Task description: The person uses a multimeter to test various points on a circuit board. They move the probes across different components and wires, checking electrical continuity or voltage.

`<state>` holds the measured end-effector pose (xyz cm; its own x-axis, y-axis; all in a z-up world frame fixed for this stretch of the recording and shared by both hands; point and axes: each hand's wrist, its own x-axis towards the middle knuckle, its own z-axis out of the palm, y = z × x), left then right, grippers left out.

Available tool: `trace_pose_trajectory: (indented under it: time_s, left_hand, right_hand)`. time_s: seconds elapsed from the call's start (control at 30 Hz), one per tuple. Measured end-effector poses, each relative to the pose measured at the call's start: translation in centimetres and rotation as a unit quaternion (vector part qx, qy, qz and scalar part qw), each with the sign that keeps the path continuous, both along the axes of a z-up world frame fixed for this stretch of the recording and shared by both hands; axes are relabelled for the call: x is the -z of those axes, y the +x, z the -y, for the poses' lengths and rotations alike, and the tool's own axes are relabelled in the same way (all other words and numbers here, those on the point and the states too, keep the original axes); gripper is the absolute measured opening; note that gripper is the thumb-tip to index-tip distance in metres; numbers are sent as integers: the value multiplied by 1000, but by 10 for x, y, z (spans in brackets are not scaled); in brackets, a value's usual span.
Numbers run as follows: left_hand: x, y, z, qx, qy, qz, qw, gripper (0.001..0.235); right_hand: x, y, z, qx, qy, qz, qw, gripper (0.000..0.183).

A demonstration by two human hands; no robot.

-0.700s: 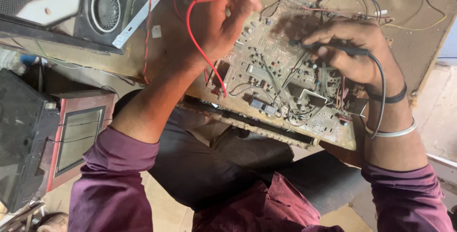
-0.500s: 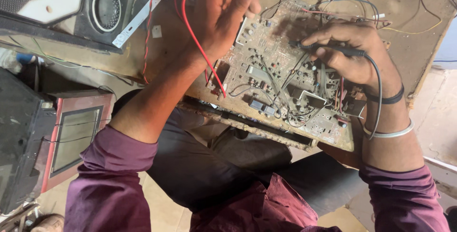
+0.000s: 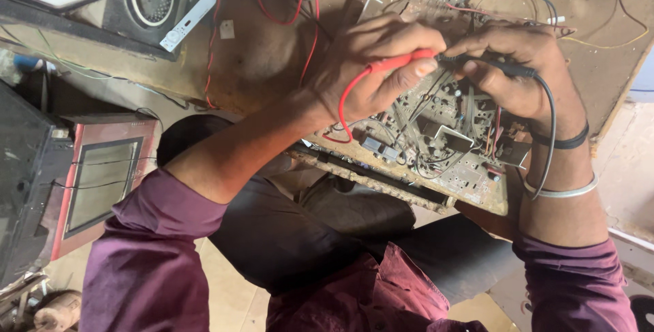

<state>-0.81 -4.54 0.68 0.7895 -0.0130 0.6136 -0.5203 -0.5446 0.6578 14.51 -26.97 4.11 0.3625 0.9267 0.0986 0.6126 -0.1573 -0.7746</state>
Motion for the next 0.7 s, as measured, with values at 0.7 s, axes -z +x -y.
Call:
trace_pose_trajectory:
  time_s: [0.7]
  left_hand:
    - [-43, -9, -65, -119, 14, 75, 990, 66]
  right_hand:
    - [2, -1, -8, 48, 81, 147, 985, 50]
